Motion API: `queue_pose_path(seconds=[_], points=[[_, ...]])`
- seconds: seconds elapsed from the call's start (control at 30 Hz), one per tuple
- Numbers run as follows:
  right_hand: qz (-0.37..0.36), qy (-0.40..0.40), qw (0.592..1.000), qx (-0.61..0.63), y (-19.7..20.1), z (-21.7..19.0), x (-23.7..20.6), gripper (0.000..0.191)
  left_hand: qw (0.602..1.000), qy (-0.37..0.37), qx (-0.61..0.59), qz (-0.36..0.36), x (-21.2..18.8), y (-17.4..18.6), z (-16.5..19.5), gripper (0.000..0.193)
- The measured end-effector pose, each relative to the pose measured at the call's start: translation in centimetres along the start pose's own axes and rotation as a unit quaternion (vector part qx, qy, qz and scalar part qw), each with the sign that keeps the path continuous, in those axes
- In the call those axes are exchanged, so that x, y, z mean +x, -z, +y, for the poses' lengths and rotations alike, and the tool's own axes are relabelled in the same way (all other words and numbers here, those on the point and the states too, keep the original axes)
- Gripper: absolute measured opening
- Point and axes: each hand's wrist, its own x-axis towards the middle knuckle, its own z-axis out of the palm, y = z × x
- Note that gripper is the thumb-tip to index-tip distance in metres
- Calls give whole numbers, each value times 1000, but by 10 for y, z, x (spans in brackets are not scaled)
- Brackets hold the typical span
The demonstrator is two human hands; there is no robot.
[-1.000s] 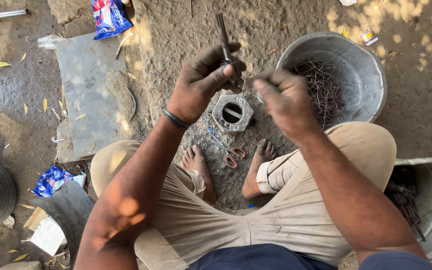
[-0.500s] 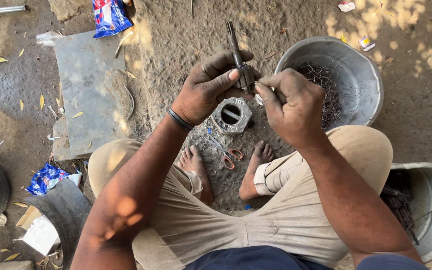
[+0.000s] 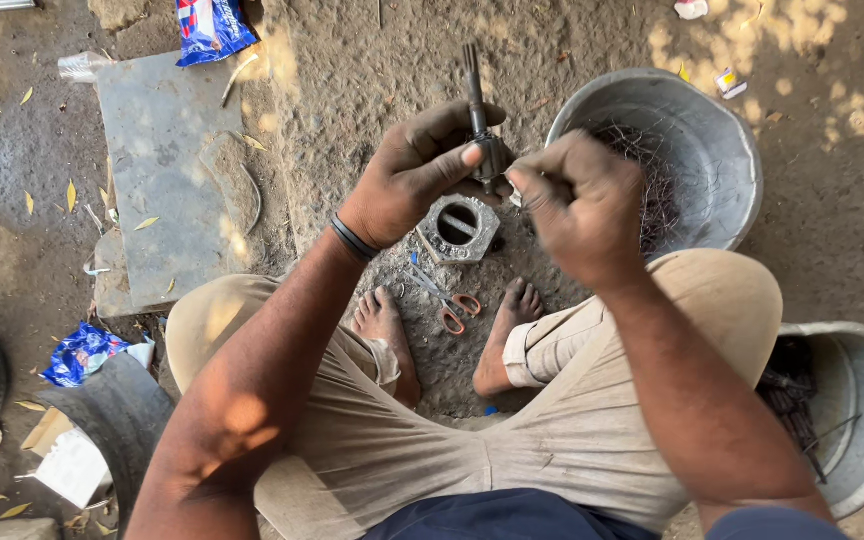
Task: The person walks through a cluttered outdoor area and sits on the ground. They pick up a tire valve stem and use a pair of scissors to cut and remove wire wrapped around it. The person continues to clean the valve stem by hand, removing debris.
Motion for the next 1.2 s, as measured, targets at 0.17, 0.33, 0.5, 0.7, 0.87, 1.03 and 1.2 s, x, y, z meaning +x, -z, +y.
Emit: queue_pose_path(seconds=[0.17, 0.33, 0.5, 0.7, 0.87, 1.03, 1.2], points=[[-5, 0, 1000, 22, 4, 7, -5, 23, 997, 6, -71, 8, 1, 0, 2, 46], [64, -111, 970, 204, 12, 9, 5, 17, 997, 24, -8, -66, 0, 2, 0, 48], [21, -21, 997, 74, 10, -1, -4, 17, 842, -50, 537, -14, 7, -12, -17, 41], [78, -48, 991, 100, 17, -6, 12, 21, 887, -106, 425, 146, 12, 5, -16, 42], [-53, -77, 994, 62, 0, -10, 8, 15, 941, -183, 108, 263, 8, 18, -4, 37], [-146, -104, 983, -50, -11, 3, 10, 10, 973, -133, -31, 186, -1, 24, 14, 34], [-113, -311, 905, 268, -16, 1, 10, 21, 982, -97, 116, 114, -9, 10, 8, 36]])
